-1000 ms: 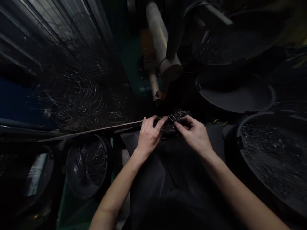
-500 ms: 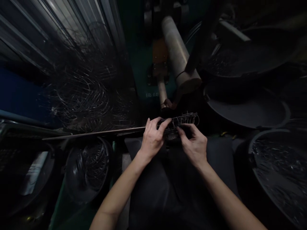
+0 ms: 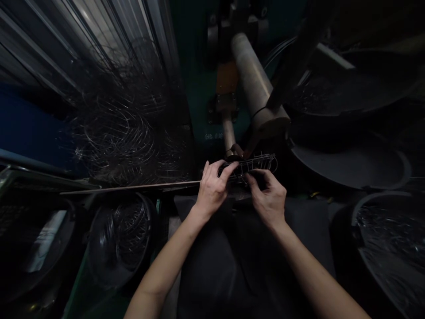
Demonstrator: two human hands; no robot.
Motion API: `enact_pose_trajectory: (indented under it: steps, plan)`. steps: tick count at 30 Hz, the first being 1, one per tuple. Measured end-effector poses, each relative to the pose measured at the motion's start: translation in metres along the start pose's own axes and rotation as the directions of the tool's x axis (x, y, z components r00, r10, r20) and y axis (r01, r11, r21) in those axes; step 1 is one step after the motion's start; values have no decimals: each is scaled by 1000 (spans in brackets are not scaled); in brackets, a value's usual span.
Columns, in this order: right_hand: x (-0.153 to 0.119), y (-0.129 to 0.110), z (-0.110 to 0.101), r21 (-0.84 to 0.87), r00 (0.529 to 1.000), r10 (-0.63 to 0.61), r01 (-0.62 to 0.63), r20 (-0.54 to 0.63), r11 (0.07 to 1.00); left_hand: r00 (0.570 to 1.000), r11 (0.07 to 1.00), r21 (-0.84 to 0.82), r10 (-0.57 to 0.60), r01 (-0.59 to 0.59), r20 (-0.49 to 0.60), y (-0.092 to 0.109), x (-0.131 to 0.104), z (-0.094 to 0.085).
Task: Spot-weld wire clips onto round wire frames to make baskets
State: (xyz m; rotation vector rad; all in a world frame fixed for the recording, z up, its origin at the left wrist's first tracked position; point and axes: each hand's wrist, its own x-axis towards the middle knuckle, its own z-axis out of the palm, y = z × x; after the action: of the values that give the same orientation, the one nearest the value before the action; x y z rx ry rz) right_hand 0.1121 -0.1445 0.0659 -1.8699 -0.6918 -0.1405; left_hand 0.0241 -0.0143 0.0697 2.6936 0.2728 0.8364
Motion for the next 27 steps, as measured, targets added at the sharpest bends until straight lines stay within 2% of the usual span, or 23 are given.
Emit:
enact_pose_trajectory:
  steps: [11,22,27]
  plan:
    - [0,4,0,-13,999,-33,33,-12,999,1000,1000,-13,6,-6,-12,-3,2,4]
    - [5,9,6,-16,1000,-6,6,-13,1000,1000,1000,-2,-6,6,24,-10,5,8]
    - [1,16,13,-20,999,48,-48,-5,999,998,999,9,37,-38,56,-20,5,11]
